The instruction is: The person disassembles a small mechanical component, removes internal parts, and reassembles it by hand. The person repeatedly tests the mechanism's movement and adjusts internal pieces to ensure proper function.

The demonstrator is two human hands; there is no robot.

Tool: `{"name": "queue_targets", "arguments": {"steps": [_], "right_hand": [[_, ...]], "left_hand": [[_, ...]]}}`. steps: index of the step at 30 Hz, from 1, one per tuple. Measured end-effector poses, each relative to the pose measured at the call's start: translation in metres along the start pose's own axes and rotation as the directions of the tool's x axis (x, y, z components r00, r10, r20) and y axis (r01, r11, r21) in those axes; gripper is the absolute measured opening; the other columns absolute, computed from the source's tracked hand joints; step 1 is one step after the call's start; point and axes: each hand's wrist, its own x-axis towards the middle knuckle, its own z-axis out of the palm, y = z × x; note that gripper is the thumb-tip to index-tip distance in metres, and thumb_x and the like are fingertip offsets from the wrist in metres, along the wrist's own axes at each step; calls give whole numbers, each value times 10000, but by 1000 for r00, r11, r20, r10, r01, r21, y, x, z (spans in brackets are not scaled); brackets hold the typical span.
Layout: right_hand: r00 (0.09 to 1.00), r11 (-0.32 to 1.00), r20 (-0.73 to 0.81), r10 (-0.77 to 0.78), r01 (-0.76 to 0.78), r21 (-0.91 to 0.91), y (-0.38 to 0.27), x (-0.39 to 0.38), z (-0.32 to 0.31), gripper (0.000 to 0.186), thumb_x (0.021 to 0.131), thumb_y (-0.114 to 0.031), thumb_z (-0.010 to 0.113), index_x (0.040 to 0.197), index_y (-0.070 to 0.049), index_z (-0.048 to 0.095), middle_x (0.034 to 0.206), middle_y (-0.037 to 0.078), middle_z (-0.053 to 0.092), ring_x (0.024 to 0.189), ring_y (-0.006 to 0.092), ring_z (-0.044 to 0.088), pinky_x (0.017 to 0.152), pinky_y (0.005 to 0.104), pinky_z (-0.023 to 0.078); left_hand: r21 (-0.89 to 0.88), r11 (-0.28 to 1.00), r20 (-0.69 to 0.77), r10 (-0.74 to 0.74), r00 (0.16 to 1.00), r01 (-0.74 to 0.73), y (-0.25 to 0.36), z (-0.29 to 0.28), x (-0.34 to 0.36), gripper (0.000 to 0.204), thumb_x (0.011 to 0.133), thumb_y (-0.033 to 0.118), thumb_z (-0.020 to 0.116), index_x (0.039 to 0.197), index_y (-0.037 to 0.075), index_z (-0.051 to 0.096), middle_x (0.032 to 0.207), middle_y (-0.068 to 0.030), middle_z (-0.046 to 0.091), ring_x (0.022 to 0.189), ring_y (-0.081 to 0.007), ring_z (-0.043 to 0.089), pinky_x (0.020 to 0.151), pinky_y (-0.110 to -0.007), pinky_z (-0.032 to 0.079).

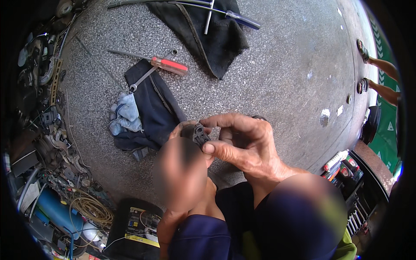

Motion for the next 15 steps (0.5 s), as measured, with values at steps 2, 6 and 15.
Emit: {"name": "queue_targets", "arguments": {"steps": [2, 6, 15], "right_hand": [[992, 972, 7, -128, 127, -198, -7, -4, -3, 376, 829, -129, 757, 1153, 22, 639, 622, -5, 531, 495, 55, 439, 526, 251, 431], [871, 719, 47, -490, 434, -542, -8, -8, -5, 427, 743, -123, 796, 1147, -63, 673, 618, -2, 530, 481, 85, 478, 467, 278, 291], [859, 634, 43, -510, 409, -656, -11, -15, -2, 399, 636, -164, 856, 981, -16, 719, 595, 73, 600, 431, 187, 454, 503, 316, 357]], "left_hand": [[221, 938, 136, 241, 961, -267, -2, -11, 0, 581, 870, 277, 691, 1289, -46, 453, 1082, -92, 576, 922, -160, 547, 787, -276, 445], [320, 851, 175, 379, 909, -416, 2, -11, -3, 634, 862, 321, 703, 1300, -56, 441, 1163, -134, 577, 1034, -194, 553, 918, -329, 441], [315, 781, 187, 505, 842, -539, -4, -14, 1, 561, 751, 102, 758, 1233, -23, 499, 1109, -139, 615, 969, -231, 598, 852, -341, 481]]}}
